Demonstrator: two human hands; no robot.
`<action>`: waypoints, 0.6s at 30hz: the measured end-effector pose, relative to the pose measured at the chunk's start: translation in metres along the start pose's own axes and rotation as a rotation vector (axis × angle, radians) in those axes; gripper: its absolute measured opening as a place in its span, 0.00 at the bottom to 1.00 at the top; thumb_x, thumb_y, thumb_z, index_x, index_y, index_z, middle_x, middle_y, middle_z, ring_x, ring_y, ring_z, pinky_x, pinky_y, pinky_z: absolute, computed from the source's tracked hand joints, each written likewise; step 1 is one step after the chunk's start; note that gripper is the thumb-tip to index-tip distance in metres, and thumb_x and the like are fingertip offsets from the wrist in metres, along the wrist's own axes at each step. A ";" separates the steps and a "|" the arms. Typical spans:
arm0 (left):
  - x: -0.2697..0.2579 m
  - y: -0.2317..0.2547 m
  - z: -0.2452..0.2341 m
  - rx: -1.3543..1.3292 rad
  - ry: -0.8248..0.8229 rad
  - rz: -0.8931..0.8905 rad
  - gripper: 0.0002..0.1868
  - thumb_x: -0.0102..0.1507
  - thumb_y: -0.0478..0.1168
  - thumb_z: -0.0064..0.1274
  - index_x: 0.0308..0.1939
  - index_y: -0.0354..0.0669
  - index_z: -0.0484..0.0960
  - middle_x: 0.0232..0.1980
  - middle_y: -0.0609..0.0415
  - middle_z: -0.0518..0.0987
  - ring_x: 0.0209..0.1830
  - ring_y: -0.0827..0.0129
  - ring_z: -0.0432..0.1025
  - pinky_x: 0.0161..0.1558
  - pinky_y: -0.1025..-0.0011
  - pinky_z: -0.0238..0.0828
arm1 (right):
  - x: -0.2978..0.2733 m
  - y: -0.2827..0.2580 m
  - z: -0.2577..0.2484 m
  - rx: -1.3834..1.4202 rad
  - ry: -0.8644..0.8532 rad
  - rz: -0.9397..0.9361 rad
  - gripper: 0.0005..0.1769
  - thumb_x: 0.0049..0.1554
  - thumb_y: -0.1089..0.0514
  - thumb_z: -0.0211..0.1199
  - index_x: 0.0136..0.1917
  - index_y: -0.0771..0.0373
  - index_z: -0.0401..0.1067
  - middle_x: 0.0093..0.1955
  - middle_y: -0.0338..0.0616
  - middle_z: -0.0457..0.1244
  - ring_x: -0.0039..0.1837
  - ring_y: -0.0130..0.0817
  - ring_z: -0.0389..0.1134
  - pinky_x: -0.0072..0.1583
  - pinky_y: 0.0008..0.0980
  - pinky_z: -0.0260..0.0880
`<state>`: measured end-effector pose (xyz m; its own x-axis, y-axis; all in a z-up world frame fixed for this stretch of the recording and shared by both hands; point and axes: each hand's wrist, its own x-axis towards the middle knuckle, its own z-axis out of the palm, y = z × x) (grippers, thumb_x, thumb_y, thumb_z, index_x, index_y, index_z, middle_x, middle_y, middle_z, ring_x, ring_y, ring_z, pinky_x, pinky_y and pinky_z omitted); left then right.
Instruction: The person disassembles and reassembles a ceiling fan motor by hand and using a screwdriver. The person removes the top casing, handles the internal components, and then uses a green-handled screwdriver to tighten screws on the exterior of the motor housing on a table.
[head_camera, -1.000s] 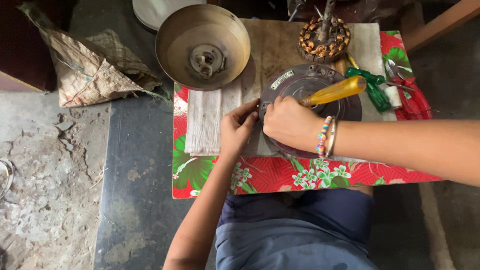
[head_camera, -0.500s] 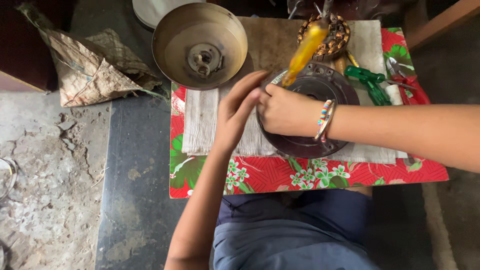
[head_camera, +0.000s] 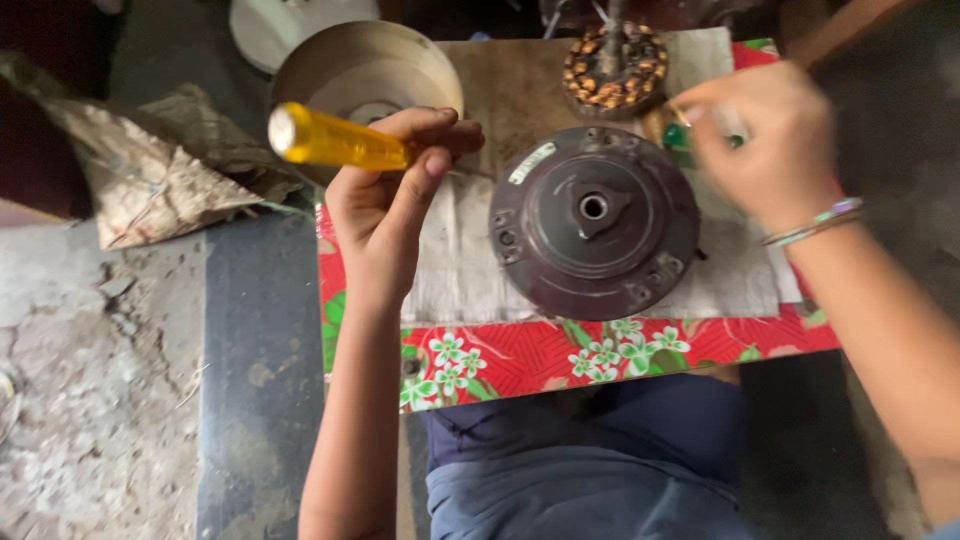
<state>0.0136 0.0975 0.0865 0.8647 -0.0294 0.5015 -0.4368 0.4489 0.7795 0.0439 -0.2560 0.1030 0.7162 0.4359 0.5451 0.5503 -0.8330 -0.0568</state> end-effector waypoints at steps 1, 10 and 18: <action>0.004 -0.003 0.003 0.046 -0.036 0.032 0.12 0.75 0.29 0.51 0.62 0.31 0.77 0.58 0.46 0.81 0.60 0.66 0.76 0.67 0.70 0.71 | -0.012 0.024 -0.004 -0.069 -0.035 0.177 0.05 0.68 0.60 0.65 0.56 0.54 0.80 0.52 0.44 0.69 0.56 0.44 0.71 0.60 0.39 0.71; 0.066 -0.087 0.033 0.510 -0.477 0.099 0.25 0.57 0.21 0.51 0.57 0.39 0.82 0.64 0.43 0.79 0.69 0.50 0.70 0.67 0.60 0.67 | -0.069 0.112 0.054 -0.172 -0.423 0.201 0.27 0.55 0.44 0.67 0.64 0.56 0.76 0.56 0.52 0.68 0.61 0.53 0.67 0.60 0.48 0.70; 0.060 -0.145 0.019 0.660 -0.372 -0.192 0.25 0.58 0.26 0.50 0.58 0.45 0.82 0.54 0.46 0.85 0.54 0.58 0.82 0.56 0.65 0.77 | -0.085 0.194 0.055 0.258 0.268 0.312 0.15 0.73 0.51 0.55 0.46 0.61 0.67 0.45 0.40 0.61 0.47 0.34 0.62 0.51 0.33 0.62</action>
<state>0.1237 0.0139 0.0107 0.8510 -0.4024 0.3374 -0.4460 -0.2145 0.8689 0.1130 -0.4357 0.0000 0.7469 0.0479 0.6632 0.4397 -0.7838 -0.4386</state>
